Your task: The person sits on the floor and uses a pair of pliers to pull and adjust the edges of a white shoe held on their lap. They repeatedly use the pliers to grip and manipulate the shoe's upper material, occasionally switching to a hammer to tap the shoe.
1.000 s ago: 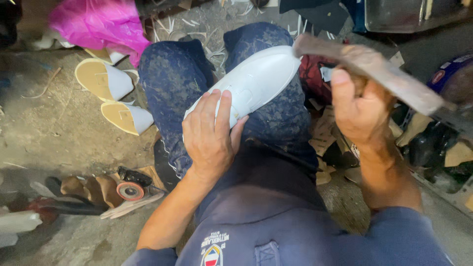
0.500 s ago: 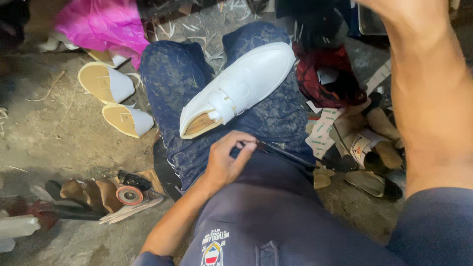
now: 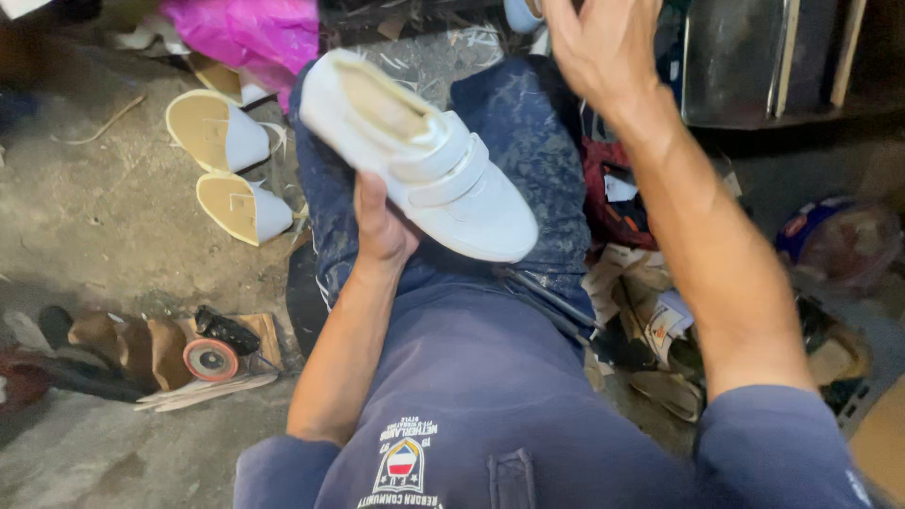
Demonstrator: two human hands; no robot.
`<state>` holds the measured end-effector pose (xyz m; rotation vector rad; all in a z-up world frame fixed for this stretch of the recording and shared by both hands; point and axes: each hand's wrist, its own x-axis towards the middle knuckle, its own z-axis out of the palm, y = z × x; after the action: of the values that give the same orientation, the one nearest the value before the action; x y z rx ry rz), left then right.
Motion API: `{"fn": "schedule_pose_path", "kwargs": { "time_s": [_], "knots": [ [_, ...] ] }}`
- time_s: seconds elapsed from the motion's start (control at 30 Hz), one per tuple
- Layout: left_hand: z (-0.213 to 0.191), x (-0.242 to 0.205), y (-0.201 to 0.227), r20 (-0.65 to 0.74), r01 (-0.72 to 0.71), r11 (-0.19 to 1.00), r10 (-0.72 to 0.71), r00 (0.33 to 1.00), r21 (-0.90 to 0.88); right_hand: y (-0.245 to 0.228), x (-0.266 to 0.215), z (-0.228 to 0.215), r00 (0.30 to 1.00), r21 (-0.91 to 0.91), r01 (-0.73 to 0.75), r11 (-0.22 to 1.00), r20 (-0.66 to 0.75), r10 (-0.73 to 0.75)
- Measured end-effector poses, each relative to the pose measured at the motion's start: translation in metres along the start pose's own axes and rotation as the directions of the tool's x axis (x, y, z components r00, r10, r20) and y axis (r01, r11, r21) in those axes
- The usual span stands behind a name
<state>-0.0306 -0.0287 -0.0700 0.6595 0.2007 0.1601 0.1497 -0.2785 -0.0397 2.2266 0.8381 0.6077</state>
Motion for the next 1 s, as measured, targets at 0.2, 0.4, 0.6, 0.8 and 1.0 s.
{"fn": "schedule_pose_path", "kwargs": {
  "time_s": [0.2, 0.4, 0.6, 0.8, 1.0],
  "knots": [
    [0.004, 0.016, -0.027, 0.114, 0.575, 0.716, -0.583, 0.804, -0.397, -0.069, -0.014, -0.031, 0.929, 0.757, -0.348, 0.553, 0.2, 0.311],
    [-0.012, 0.02, -0.043, 0.115, 0.63, 0.634, -0.658, 0.744, -0.448, -0.067, -0.009, -0.004, 0.912, 0.798, -0.345, 0.494, 0.162, 0.376],
    [-0.013, 0.025, -0.039, 0.119, 0.723, 0.52, -0.769, 0.628, -0.454, -0.068, -0.006, -0.002, 0.89, 0.755, -0.422, 0.502, 0.239, 0.389],
    [-0.018, 0.023, -0.044, 0.071, 0.72, 0.512, -0.79, 0.609, -0.469, -0.065, -0.009, -0.008, 0.881, 0.824, -0.375, 0.425, 0.174, 0.44],
    [-0.021, 0.024, -0.048, 0.039, 0.674, 0.541, -0.765, 0.643, -0.503, -0.069, -0.012, 0.001, 0.857, 0.787, -0.443, 0.429, 0.232, 0.46]
  ]
}}
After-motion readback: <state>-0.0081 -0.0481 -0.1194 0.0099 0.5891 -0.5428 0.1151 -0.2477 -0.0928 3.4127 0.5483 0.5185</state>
